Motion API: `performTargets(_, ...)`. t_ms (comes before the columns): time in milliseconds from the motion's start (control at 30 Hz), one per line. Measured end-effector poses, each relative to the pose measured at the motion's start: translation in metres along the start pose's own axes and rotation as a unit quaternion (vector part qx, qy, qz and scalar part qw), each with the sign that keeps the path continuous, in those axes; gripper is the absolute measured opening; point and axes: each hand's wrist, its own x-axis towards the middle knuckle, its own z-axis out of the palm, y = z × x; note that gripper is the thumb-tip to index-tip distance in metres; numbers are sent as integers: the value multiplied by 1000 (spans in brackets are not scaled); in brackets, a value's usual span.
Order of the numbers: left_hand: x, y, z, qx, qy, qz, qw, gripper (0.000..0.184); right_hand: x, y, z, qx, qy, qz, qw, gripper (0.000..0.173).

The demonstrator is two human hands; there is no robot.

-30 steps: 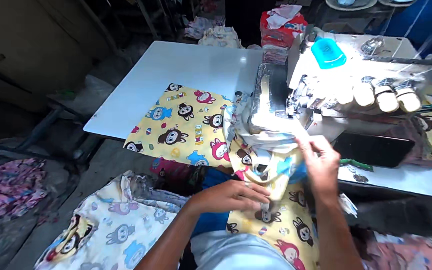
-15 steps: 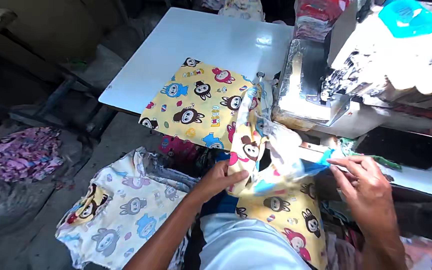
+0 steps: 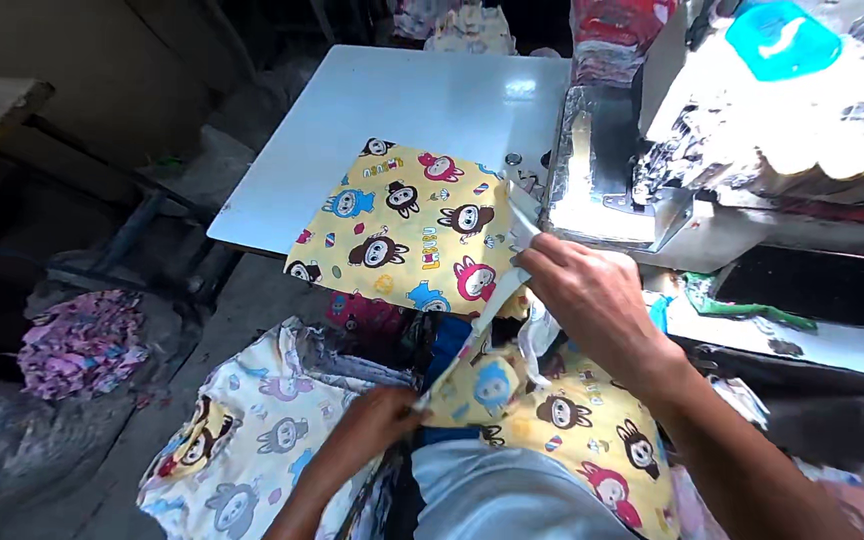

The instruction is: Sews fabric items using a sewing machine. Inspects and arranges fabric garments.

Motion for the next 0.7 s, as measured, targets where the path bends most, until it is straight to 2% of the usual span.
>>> performTargets(33,-4,-6,-8,-46,81,-43,995,27,-5,1,-6,18,19,12,1000,3)
performTargets(67,-8,-9,-22,-108,177,-73,976,25,-13,-1,-9,56,23,19,998,9)
performTargets(133,-9,-15,-60,-201,364,-53,908,26,-43,-14,-12,185,-29,23,982,33)
performTargets(167,-7,-13,-82,-230,427,-22,874,25,-60,-23,-13,256,-63,12,964,39)
performTargets(200,-2,-9,-104,-244,467,23,850,25,-76,-31,-14,321,-93,-9,943,42)
performTargets(300,40,24,-155,-193,516,172,816,28,-116,-48,-21,453,-136,-58,879,40)
performTargets(367,86,56,-169,-158,515,230,811,34,-138,-49,-28,486,-127,-23,864,39)
performTargets(433,139,96,-167,-125,486,246,830,39,-161,-41,-33,495,-93,44,863,36)
performTargets(533,213,155,-131,-77,392,257,880,32,-205,-27,-36,472,-66,188,859,31)
performTargets(567,230,169,-112,-67,352,259,897,40,-222,-24,-34,445,-74,234,861,31)
performTargets(633,248,189,-76,-49,301,264,915,64,-253,-24,-27,387,-113,308,862,32)
performTargets(700,241,199,-54,-5,292,249,923,52,-279,-28,-18,376,-149,347,846,35)
